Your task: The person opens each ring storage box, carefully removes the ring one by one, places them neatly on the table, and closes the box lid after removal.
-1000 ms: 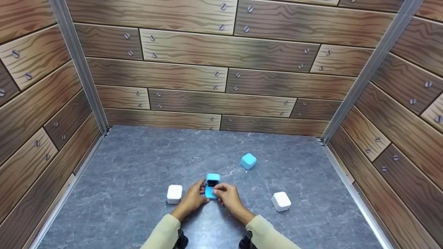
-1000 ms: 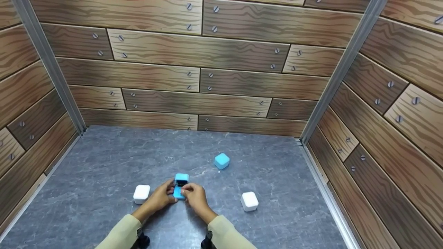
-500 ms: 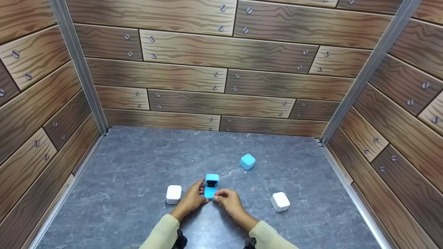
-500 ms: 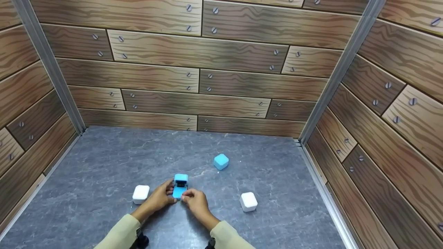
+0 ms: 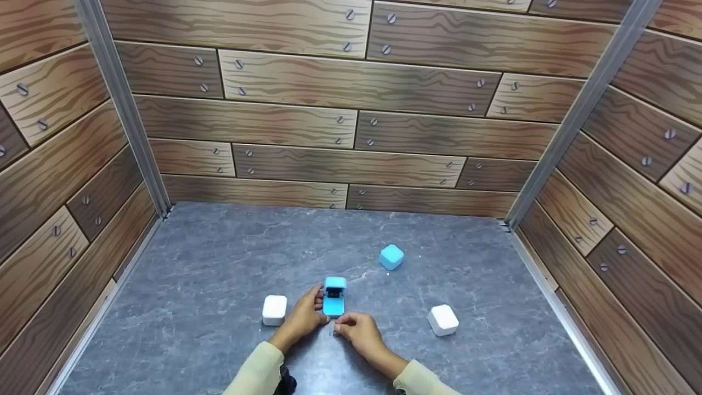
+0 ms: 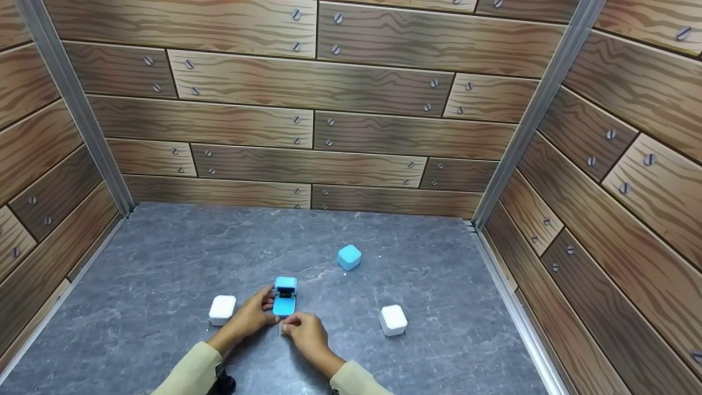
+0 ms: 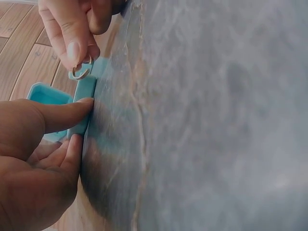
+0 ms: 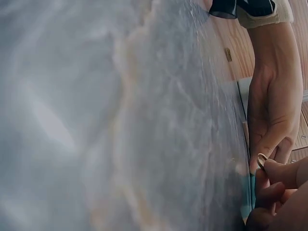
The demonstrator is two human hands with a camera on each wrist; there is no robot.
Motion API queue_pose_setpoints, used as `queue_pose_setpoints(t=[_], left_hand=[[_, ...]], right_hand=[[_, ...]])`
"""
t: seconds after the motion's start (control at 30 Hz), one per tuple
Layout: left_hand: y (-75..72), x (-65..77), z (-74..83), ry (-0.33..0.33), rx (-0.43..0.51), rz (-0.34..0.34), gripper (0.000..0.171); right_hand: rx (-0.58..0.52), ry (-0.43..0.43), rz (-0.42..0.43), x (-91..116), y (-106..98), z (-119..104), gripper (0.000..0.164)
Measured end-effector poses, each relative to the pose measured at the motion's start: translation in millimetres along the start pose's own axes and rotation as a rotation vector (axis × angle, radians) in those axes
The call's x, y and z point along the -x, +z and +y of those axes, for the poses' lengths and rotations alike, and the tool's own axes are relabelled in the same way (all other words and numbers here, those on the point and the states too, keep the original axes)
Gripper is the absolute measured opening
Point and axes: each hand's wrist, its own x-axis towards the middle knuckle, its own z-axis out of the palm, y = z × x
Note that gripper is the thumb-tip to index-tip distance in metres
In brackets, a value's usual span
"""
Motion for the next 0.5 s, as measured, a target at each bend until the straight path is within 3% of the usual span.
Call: queue_pose_setpoints(t=[0.23,0.5], left_hand=[[1.8,0.4,-0.3,-0.041,0.023,0.007,0.089],[1.5,0.1,1.7,-0.045,0.019,-0.002,0.087]], right_hand=[[0.156,-0.009,0.017,6.8,-0.4,-3.0,0.006],[0.309,-0.012,0.049,12.5,-0.4,-4.7,0.007]])
